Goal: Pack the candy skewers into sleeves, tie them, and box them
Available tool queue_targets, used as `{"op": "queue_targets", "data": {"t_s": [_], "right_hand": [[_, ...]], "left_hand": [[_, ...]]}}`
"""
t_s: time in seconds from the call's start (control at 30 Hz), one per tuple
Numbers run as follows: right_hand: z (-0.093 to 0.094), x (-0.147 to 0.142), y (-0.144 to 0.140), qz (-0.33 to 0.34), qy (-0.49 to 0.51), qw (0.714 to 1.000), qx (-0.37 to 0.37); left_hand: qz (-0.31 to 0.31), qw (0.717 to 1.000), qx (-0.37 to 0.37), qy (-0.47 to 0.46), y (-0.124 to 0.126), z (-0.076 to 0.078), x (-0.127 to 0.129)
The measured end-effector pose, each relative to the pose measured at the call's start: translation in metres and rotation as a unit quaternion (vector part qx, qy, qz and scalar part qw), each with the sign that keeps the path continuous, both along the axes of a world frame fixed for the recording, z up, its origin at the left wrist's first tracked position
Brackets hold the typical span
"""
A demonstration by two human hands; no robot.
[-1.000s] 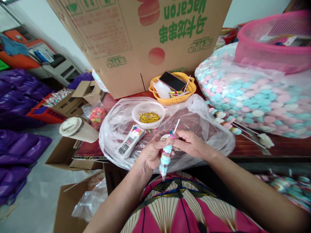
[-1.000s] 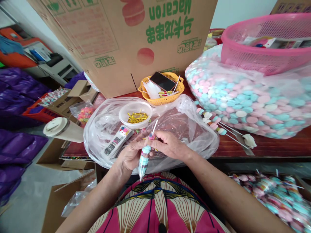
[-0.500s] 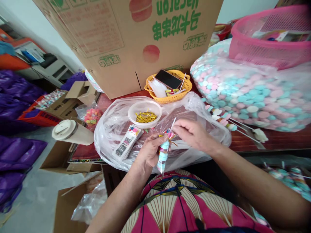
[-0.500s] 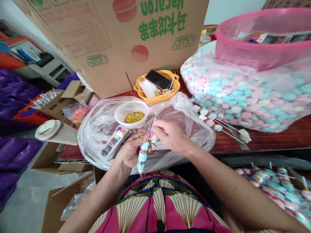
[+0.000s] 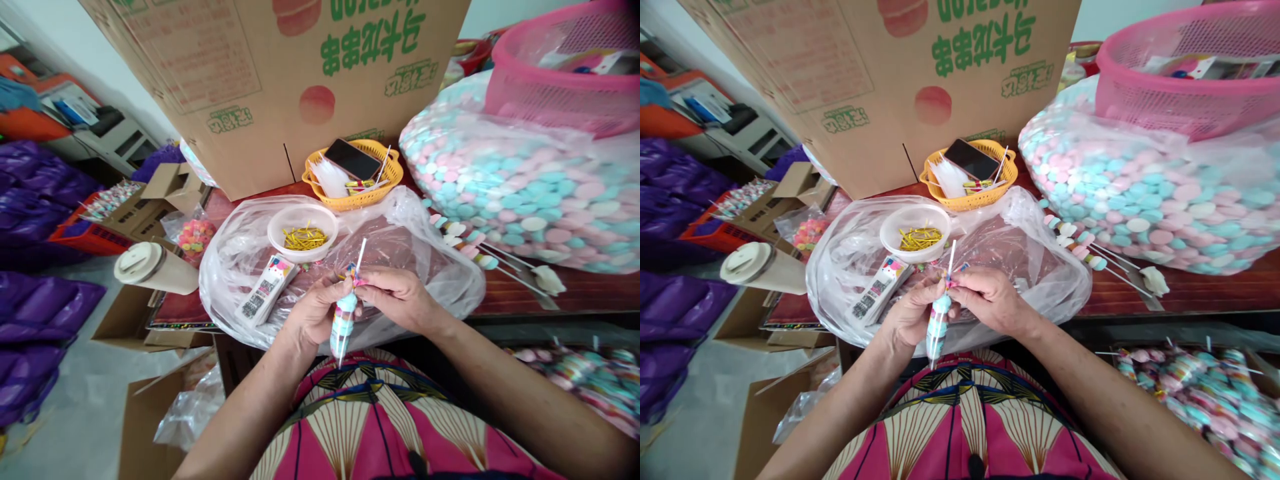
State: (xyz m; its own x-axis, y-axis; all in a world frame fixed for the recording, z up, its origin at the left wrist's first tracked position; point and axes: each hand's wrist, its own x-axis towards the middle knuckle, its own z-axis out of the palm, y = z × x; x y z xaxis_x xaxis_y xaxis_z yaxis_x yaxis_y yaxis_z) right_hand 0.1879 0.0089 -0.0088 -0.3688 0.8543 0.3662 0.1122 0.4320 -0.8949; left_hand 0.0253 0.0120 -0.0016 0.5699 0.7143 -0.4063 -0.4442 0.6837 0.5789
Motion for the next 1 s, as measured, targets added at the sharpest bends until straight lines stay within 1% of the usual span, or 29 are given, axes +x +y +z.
{"op": "queue_targets", "data": {"t_s": [0.07, 0.1, 0.17, 0.2, 0.23, 0.3, 0.37, 0.43, 0.47, 0.5, 0.53, 0.57, 0.6, 0.63, 0.67, 0.73, 0.77, 0.8, 0.83, 0.87, 0.93, 0.97, 1.0], "right_hand": [[0.002, 0.004, 0.004, 0.069, 0.014, 0.996, -0.048], [0.002, 0.006, 0.006, 0.104, 0.014, 0.991, -0.082], [0.002, 0.008, 0.009, 0.145, 0.008, 0.980, -0.138], [0.001, 0.008, 0.010, 0.143, 0.003, 0.978, -0.154], [0.000, 0.007, 0.010, 0.127, -0.005, 0.979, -0.160], [-0.001, 0.002, 0.007, 0.061, -0.020, 0.985, -0.158], [-0.002, -0.006, 0.003, -0.029, -0.026, 0.984, -0.173], [-0.002, -0.013, -0.001, -0.110, -0.021, 0.976, -0.188], [-0.002, -0.016, -0.003, -0.143, -0.025, 0.973, -0.178], [-0.001, -0.018, -0.004, -0.167, -0.041, 0.973, -0.152], [0.000, -0.018, -0.006, -0.180, -0.067, 0.975, -0.110], [0.001, -0.017, -0.006, -0.179, -0.099, 0.977, -0.061], [0.002, -0.015, -0.006, -0.165, -0.134, 0.977, -0.013], [0.003, -0.012, -0.005, -0.141, -0.166, 0.976, 0.029], [0.003, -0.009, -0.004, -0.112, -0.195, 0.972, 0.062], [0.003, -0.003, -0.002, -0.062, -0.241, 0.962, 0.110], [0.003, 0.000, -0.001, -0.044, -0.265, 0.955, 0.130], [0.003, 0.002, 0.000, -0.032, -0.291, 0.945, 0.150], [0.003, 0.002, 0.001, -0.027, -0.319, 0.932, 0.169], [0.002, 0.002, 0.000, -0.030, -0.350, 0.918, 0.186], [0.001, 0.000, -0.001, -0.059, -0.407, 0.885, 0.220], [0.000, -0.002, -0.001, -0.078, -0.428, 0.868, 0.238], [-0.002, -0.003, -0.001, -0.092, -0.442, 0.855, 0.257]], "left_hand": [[-0.059, 0.998, -0.001, -0.038, -0.001, -0.001, -0.002], [-0.074, 0.996, 0.001, -0.046, -0.001, -0.001, -0.003], [-0.072, 0.996, 0.008, -0.044, -0.002, -0.002, -0.004], [-0.063, 0.997, 0.010, -0.038, -0.002, -0.002, -0.004], [-0.052, 0.998, 0.010, -0.031, -0.003, -0.003, -0.004], [-0.010, 1.000, 0.010, -0.013, -0.003, -0.005, -0.002], [0.064, 0.998, 0.019, 0.011, -0.004, -0.007, 0.003], [0.146, 0.988, 0.041, 0.032, -0.006, -0.008, 0.010], [0.180, 0.982, 0.052, 0.037, -0.007, -0.009, 0.014], [0.205, 0.976, 0.060, 0.042, -0.009, -0.010, 0.017], [0.222, 0.972, 0.065, 0.047, -0.010, -0.011, 0.019], [0.230, 0.969, 0.069, 0.055, -0.010, -0.011, 0.020], [0.224, 0.970, 0.073, 0.066, -0.010, -0.012, 0.019], [0.204, 0.972, 0.081, 0.081, -0.009, -0.012, 0.017], [0.172, 0.975, 0.097, 0.099, -0.008, -0.012, 0.013], [0.091, 0.975, 0.151, 0.139, -0.005, -0.011, 0.004], [0.054, 0.969, 0.182, 0.157, -0.003, -0.010, 0.000], [0.030, 0.961, 0.215, 0.174, -0.001, -0.009, -0.002], [0.025, 0.950, 0.245, 0.191, 0.000, -0.008, -0.003], [0.037, 0.939, 0.269, 0.212, 0.001, -0.007, -0.003], [0.104, 0.917, 0.289, 0.253, 0.001, -0.007, 0.003], [0.141, 0.912, 0.279, 0.267, 0.000, -0.008, 0.007], [0.166, 0.913, 0.257, 0.270, -0.001, -0.008, 0.011]]}}
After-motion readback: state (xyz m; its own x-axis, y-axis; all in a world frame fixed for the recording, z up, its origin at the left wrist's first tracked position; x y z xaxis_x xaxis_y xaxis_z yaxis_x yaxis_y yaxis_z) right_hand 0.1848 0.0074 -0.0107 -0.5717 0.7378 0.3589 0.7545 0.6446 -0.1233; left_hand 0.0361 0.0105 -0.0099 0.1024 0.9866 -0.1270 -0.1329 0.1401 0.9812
